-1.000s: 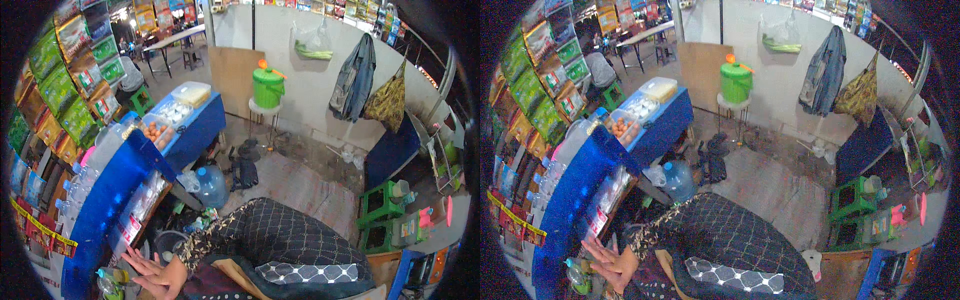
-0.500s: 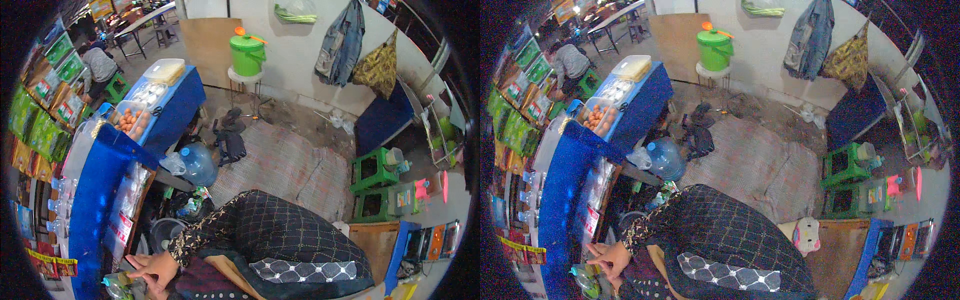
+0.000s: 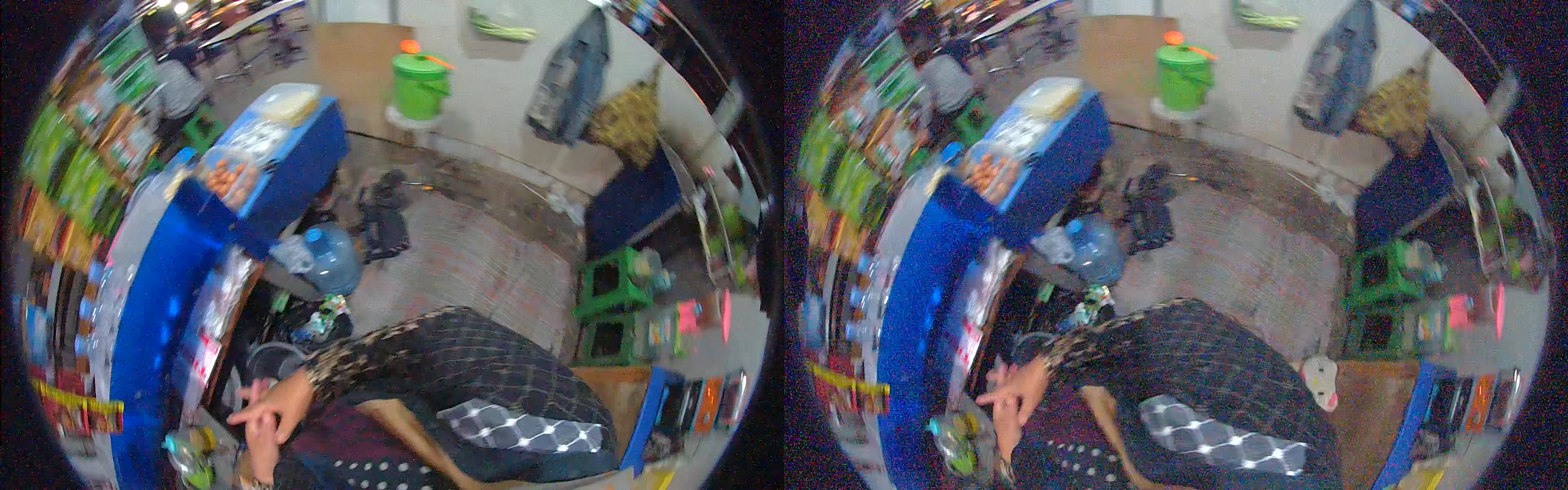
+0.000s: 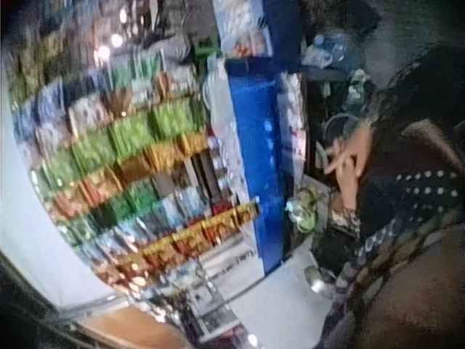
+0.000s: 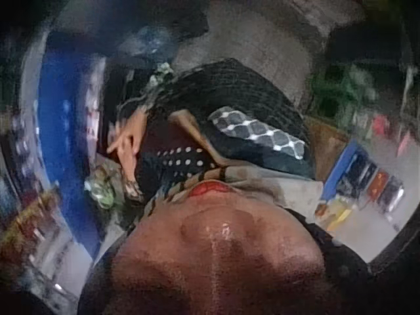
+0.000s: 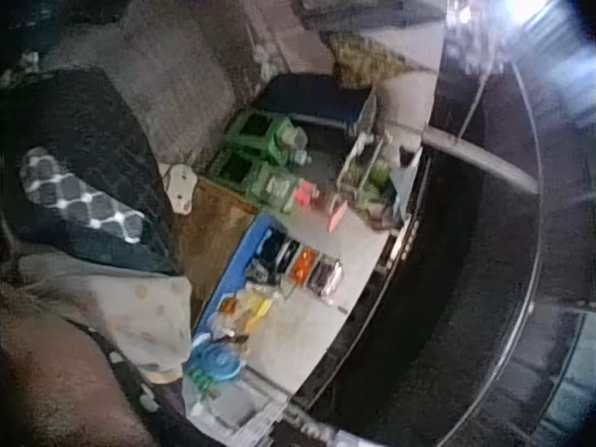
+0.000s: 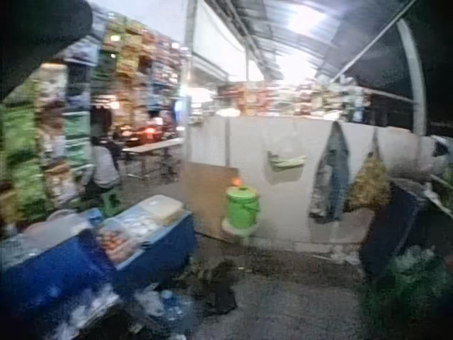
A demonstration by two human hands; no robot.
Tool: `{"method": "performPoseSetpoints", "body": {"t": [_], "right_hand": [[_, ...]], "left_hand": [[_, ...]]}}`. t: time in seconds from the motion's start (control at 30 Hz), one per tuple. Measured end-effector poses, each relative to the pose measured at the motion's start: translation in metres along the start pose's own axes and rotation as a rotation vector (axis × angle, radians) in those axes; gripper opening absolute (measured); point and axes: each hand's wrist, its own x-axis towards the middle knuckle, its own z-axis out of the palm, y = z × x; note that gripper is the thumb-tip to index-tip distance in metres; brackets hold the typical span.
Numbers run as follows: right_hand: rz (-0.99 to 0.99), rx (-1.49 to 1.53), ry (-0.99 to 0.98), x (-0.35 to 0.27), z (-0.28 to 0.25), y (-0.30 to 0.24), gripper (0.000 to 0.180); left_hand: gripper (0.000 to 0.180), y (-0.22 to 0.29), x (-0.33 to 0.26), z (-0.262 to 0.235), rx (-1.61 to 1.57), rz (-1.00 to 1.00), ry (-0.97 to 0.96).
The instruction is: The person organizes various items in a small shop or food stall. They reach for packets on a wall display, handle a small box, and arrange yellow plastic straws into a green container. They also move a small blue fan and wipe a cutting board with a cloth.
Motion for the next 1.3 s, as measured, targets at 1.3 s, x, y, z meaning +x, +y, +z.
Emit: {"method": "performPoseSetpoints", "body": {"t": [1.3], "right_hand": [[1.204,0.104,1.573,-0.617,0.02,0.033,0.026]], "left_hand": [[0.029,0.036,0.297,0.464,-0.113,-0.165,-0.754]]}}
